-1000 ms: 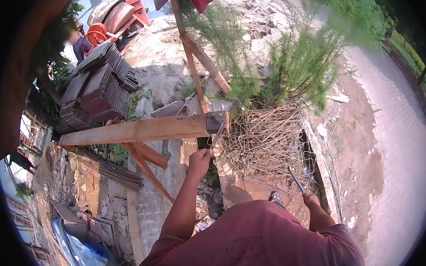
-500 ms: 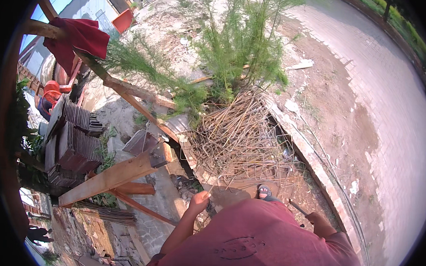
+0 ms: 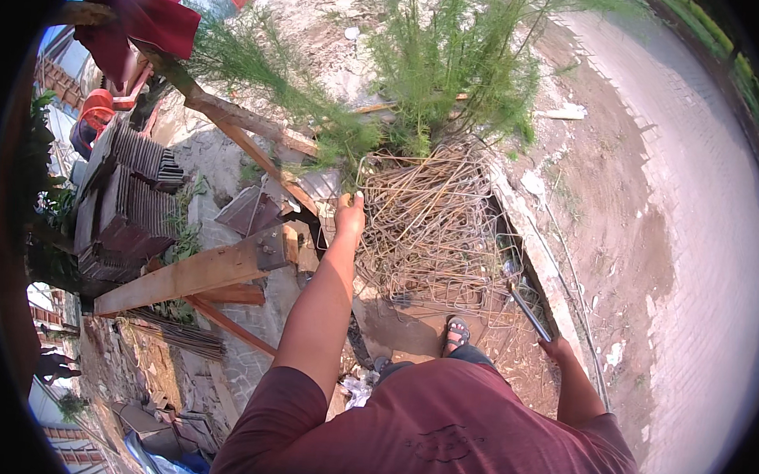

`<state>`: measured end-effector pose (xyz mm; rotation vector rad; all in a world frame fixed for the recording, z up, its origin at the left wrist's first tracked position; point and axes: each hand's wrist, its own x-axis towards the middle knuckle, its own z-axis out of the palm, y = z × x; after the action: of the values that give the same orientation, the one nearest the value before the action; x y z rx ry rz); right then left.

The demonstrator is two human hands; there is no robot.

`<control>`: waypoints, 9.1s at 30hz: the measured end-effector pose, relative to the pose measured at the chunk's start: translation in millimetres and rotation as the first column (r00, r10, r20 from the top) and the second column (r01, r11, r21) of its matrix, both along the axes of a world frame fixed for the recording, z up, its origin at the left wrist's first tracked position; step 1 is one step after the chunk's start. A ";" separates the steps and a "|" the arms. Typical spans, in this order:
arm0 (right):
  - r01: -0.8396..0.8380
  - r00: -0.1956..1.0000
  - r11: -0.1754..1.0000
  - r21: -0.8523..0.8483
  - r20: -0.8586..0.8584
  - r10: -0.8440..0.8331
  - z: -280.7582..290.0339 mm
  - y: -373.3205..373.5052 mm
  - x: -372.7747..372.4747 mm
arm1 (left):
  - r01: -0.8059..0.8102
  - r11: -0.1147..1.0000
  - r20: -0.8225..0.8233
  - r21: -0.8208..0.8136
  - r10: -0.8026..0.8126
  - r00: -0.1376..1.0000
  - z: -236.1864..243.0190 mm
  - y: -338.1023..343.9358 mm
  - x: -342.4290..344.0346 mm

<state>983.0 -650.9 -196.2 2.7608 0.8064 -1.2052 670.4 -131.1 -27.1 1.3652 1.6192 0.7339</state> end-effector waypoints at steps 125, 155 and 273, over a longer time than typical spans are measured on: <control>-0.497 -0.115 -0.037 0.867 -0.023 0.993 228.0 704.2 -695.8 | -0.300 0.885 -0.716 0.356 0.465 0.521 23.0 125.8 -640.8; -0.538 -0.100 -0.026 0.843 -0.033 0.994 231.9 696.7 -693.2 | -0.259 0.893 -0.708 0.369 0.450 0.544 32.5 117.2 -638.7; -0.769 0.009 -0.417 0.485 0.660 0.751 203.3 655.4 -772.8 | -0.749 0.522 -0.661 0.408 0.735 0.152 473.5 -215.5 -682.1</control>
<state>210.2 4.5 7.2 1.0452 3.2237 -0.2498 -11.7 -346.6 446.4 0.7375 3.1709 0.6511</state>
